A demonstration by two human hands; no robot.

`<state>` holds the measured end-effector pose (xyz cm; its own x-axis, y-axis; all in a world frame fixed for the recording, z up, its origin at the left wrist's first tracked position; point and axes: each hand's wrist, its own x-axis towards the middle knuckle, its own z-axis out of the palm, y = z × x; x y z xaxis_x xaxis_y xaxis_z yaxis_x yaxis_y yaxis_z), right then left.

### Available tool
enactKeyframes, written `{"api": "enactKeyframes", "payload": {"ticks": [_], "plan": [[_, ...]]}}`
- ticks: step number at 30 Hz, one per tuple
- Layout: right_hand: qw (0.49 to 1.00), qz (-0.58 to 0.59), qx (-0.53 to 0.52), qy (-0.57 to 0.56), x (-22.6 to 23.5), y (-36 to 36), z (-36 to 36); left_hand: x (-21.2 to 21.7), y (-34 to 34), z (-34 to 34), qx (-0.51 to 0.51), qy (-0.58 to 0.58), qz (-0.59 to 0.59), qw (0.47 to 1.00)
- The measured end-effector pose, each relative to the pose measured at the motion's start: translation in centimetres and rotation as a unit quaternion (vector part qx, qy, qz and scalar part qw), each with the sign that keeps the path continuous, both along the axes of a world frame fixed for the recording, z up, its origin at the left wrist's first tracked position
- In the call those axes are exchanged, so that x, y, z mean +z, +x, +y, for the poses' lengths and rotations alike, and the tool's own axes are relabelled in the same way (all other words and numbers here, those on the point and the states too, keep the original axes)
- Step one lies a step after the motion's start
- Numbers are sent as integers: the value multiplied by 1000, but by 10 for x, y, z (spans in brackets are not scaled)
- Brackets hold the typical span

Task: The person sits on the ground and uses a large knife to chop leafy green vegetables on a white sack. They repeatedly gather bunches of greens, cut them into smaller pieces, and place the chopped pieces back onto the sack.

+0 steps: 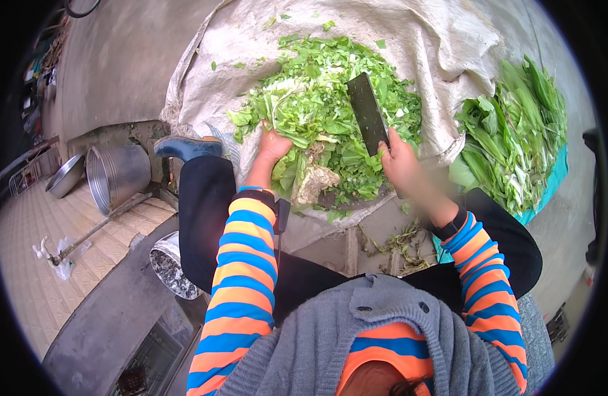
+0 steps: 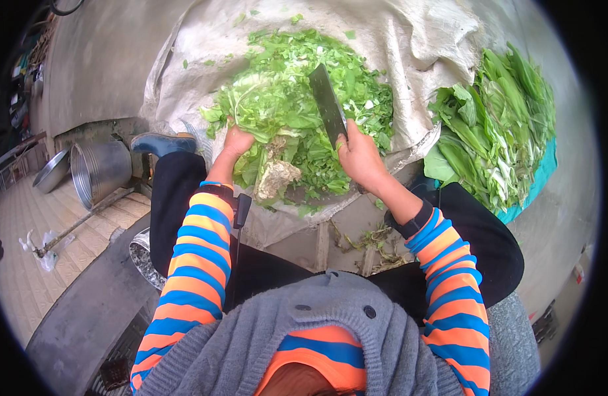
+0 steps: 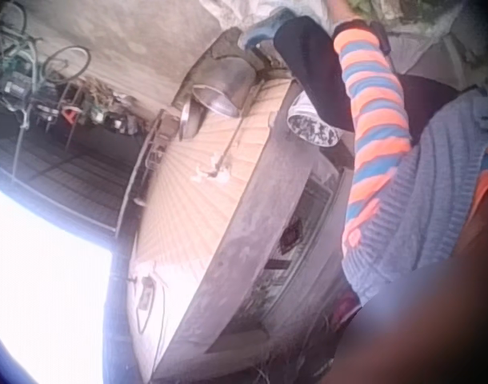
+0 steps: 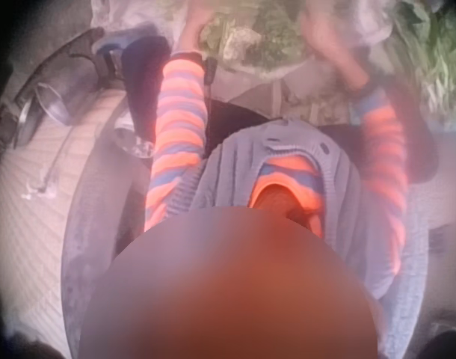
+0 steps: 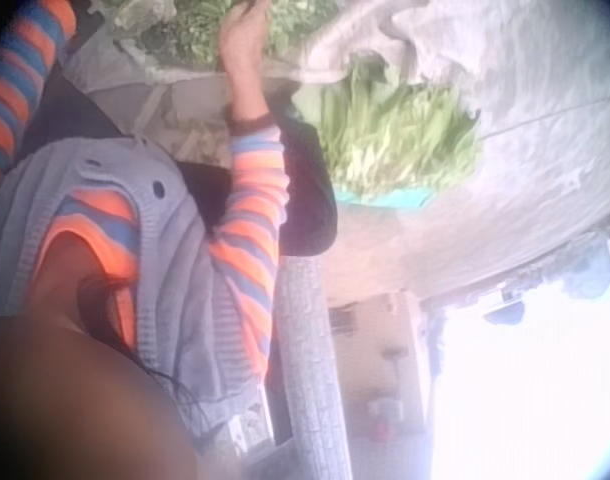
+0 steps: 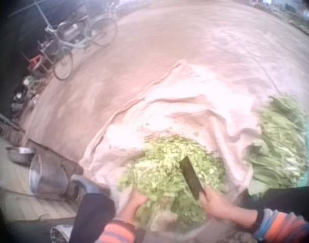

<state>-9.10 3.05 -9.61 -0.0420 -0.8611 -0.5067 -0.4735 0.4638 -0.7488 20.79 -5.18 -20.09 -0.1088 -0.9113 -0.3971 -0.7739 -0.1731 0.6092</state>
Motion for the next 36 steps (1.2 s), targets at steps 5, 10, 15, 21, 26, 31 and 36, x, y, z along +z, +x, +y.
{"api": "enactKeyframes", "payload": {"ticks": [5, 10, 15, 21, 26, 31, 36], "plan": [[990, -71, 25, 120, -26, 37, -20, -3, 14, -1, 27, 139, 30, 989], [995, -43, 64, 56, -19, 57, 9, 15, -7, 34, 0, -5, -74, 997], [996, -40, 17, 82, -12, 30, 39, 28, -30, 41, -92, -76, -73, 990], [991, 107, 27, -69, 2, 13, 19, 28, -27, 8, -72, 115, -113, 984], [966, 88, 56, -238, -10, 24, -30, 19, -22, 11, -113, 75, -123, 983], [962, 207, 161, -79, -35, 29, -49, 9, -17, 11, -75, 91, -78, 990], [976, 74, 90, -184, -34, 32, -41, -2, -12, 10, -109, 123, -109, 980]]}}
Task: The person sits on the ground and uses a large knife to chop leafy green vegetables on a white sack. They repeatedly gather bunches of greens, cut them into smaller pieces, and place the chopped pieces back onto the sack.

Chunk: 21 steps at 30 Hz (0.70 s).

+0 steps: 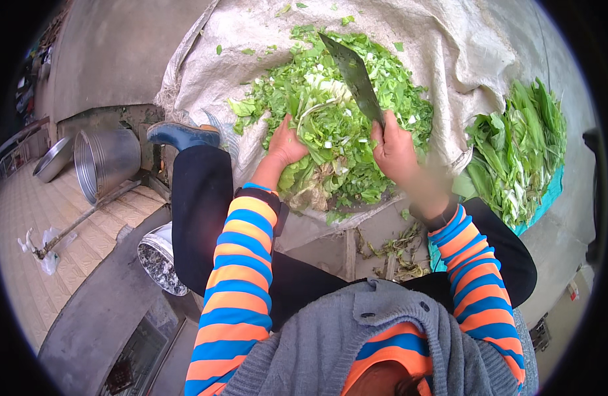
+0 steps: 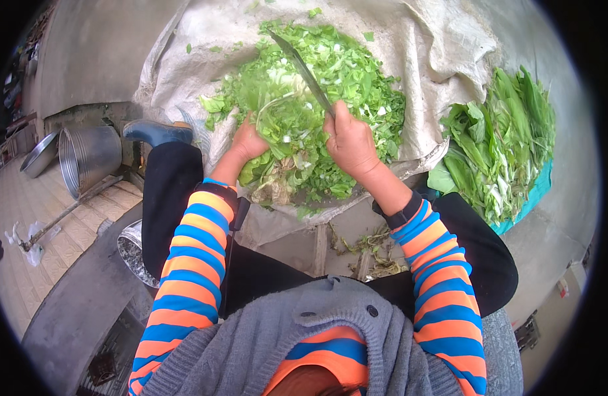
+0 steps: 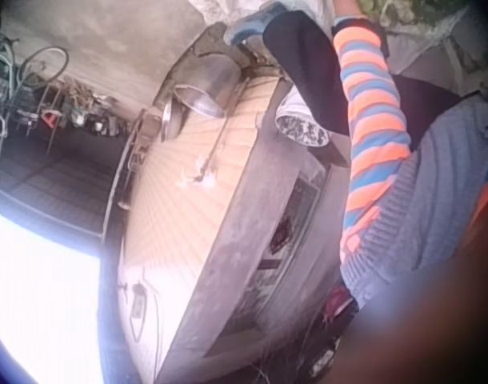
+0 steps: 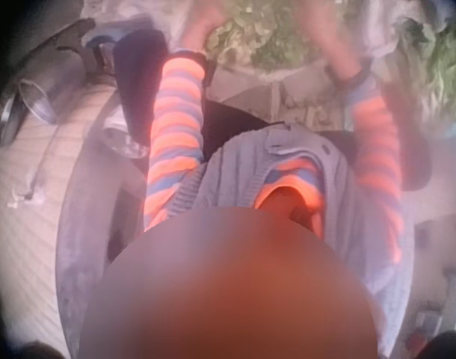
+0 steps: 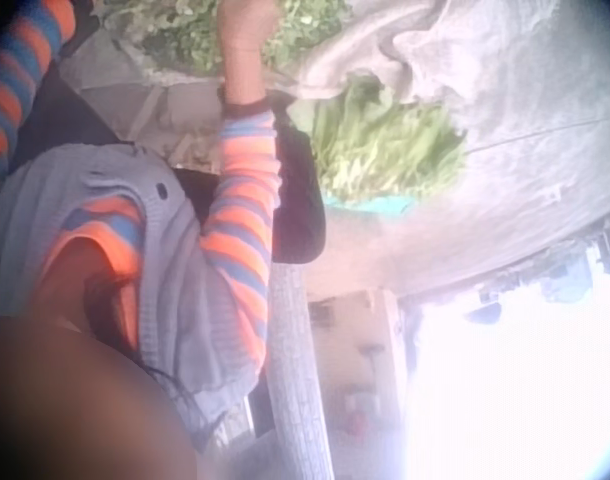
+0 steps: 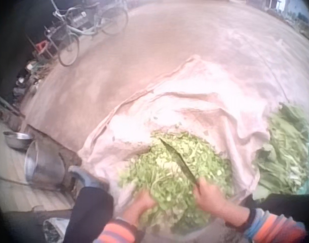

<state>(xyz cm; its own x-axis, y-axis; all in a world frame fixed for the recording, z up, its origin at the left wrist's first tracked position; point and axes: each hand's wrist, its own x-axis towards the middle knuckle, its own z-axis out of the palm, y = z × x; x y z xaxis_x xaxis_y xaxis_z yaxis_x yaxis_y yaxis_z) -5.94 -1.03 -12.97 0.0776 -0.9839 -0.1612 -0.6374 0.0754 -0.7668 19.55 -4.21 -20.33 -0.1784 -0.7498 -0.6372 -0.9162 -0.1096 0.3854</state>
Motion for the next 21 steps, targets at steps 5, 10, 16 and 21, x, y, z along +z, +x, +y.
{"api": "enactKeyframes", "payload": {"ticks": [5, 10, 16, 21], "plan": [[985, 149, 52, 71, -3, 3, -9, 2, 0, -5, 55, -14, 46, 997], [999, -4, 33, -3, -8, 4, -2, 7, 1, -4, 2, 16, 16, 1000], [990, 90, 72, 75, 3, 11, -4, 0, 4, -3, 35, 27, 34, 998], [967, 163, 136, 140, 1, 10, -14, -16, 11, -4, 11, 43, 39, 998]]}}
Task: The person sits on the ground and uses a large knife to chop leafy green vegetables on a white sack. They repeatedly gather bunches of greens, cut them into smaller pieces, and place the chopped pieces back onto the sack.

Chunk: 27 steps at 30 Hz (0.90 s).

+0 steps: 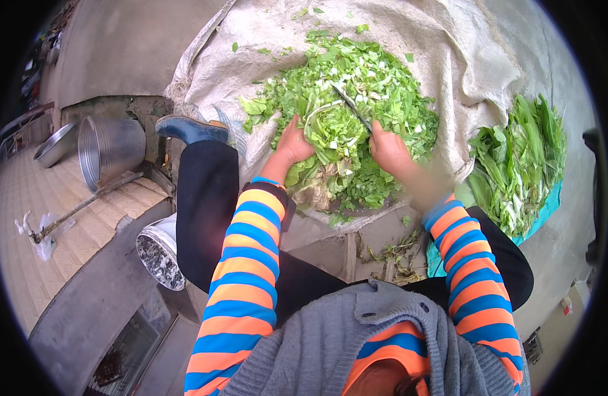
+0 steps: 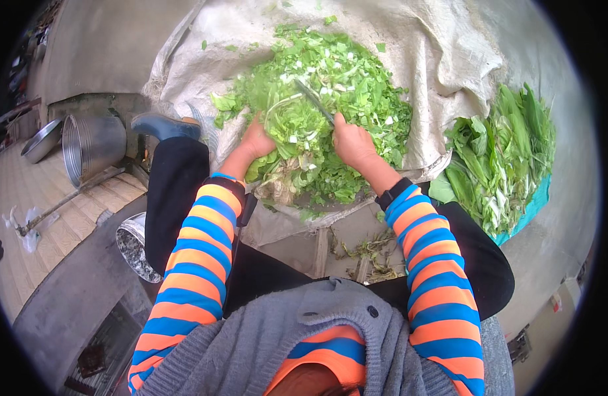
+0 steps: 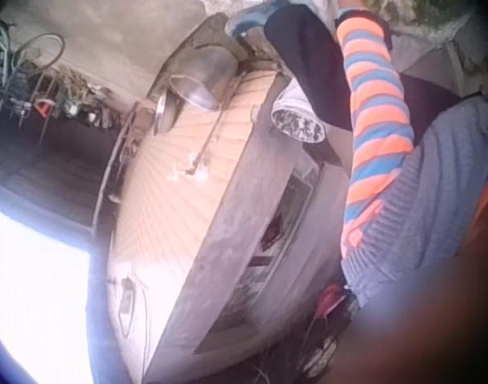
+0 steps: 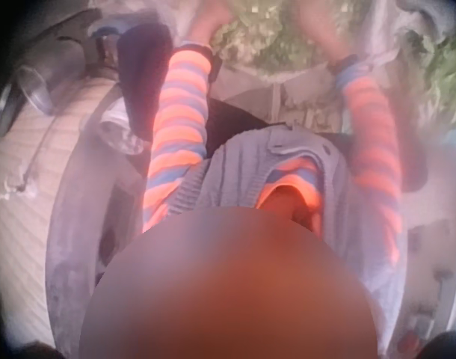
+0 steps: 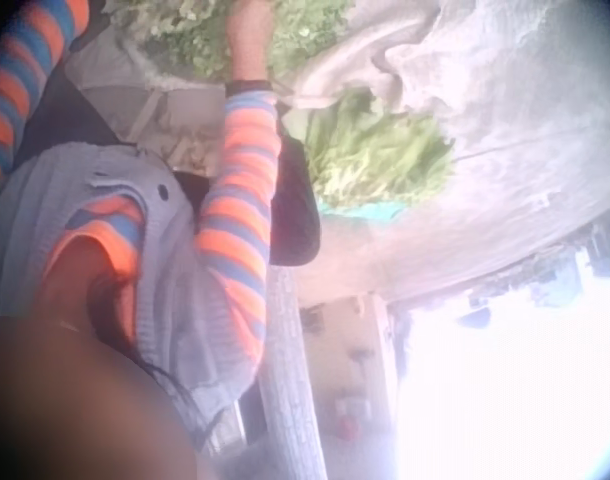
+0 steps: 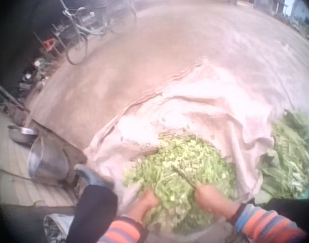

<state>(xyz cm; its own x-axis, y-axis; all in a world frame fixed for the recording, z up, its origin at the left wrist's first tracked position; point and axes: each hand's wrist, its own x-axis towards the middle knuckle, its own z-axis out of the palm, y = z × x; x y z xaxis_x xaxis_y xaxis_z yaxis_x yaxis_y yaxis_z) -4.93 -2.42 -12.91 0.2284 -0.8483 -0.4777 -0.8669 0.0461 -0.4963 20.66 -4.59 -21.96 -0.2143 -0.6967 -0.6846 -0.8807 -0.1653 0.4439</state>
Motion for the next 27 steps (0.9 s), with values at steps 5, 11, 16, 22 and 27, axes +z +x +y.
{"api": "enactKeyframes", "payload": {"ticks": [5, 11, 16, 22, 27], "plan": [[990, -91, -47, -93, -15, -3, 6, -4, 3, 4, 8, -49, 20, 999], [999, 2, -21, -49, -5, 1, 6, 1, 3, -2, 36, -62, 32, 997], [980, -149, -92, -92, 2, -3, 21, 9, 2, 3, 18, -60, -25, 998], [999, -3, -24, 35, -31, 2, 34, 51, -13, 9, -43, -199, -139, 969], [999, 2, -39, 19, -29, 4, 25, 94, -58, 32, 146, -193, -92, 966]]}}
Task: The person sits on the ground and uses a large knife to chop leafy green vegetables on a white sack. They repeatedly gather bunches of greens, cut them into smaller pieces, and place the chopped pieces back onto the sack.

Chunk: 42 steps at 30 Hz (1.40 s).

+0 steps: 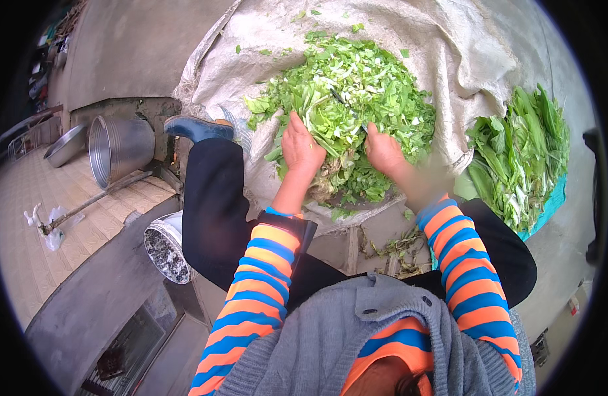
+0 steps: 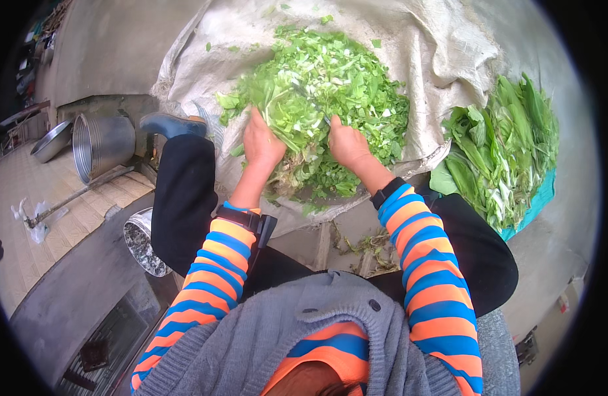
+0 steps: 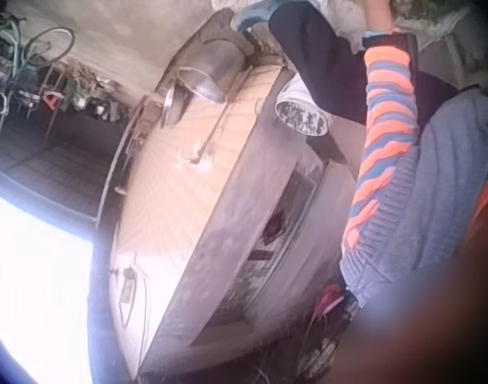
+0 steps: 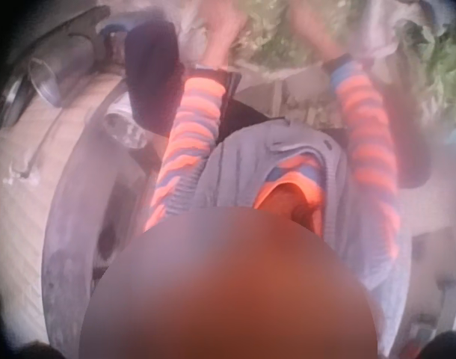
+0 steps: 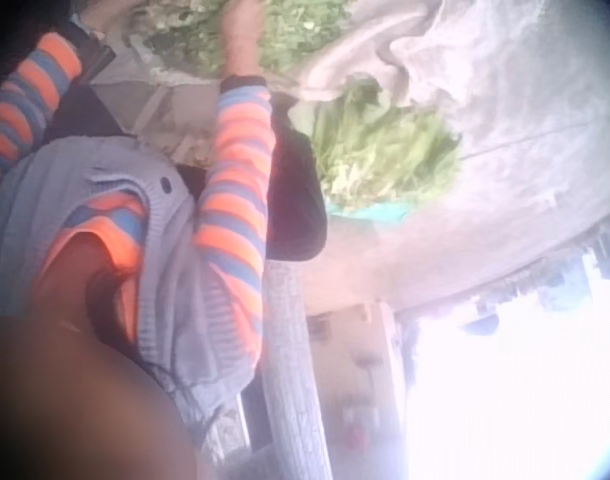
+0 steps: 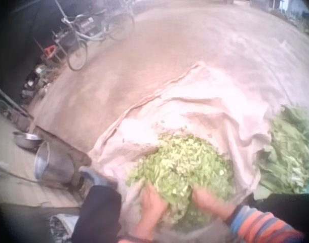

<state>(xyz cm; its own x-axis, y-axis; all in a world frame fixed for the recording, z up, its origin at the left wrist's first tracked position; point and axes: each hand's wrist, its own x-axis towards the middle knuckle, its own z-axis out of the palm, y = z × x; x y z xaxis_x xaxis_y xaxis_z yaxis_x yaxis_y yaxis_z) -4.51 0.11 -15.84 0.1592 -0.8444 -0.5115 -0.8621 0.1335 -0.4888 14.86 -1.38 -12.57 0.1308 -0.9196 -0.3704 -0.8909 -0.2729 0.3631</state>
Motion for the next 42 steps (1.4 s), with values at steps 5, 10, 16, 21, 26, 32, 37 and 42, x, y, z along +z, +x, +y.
{"api": "enactKeyframes", "payload": {"ticks": [5, 10, 16, 21, 26, 32, 37, 42], "plan": [[1000, 6, 10, 8, 9, 0, -1, 14, -42, 28, -14, 76, -9, 997], [1000, 7, 9, 4, 0, 4, 1, -16, -60, 36, -19, 39, -103, 994], [997, -60, -31, -48, 41, 1, -2, -55, -20, 17, 15, -75, 21, 997], [950, -169, -40, -259, 59, 19, -25, -68, 18, 9, 25, -105, 149, 983], [992, -57, 5, -111, 21, 25, -44, -81, 60, -2, -33, 16, 218, 975], [976, -121, -11, -178, 5, 28, -43, -99, 78, 4, -147, 73, 115, 980], [997, -22, 32, -62, 7, 38, -51, -106, 82, 4, -186, 7, 87, 979], [973, -161, -17, -163, 8, 36, -48, -118, 85, 11, -196, 49, 80, 976]]}}
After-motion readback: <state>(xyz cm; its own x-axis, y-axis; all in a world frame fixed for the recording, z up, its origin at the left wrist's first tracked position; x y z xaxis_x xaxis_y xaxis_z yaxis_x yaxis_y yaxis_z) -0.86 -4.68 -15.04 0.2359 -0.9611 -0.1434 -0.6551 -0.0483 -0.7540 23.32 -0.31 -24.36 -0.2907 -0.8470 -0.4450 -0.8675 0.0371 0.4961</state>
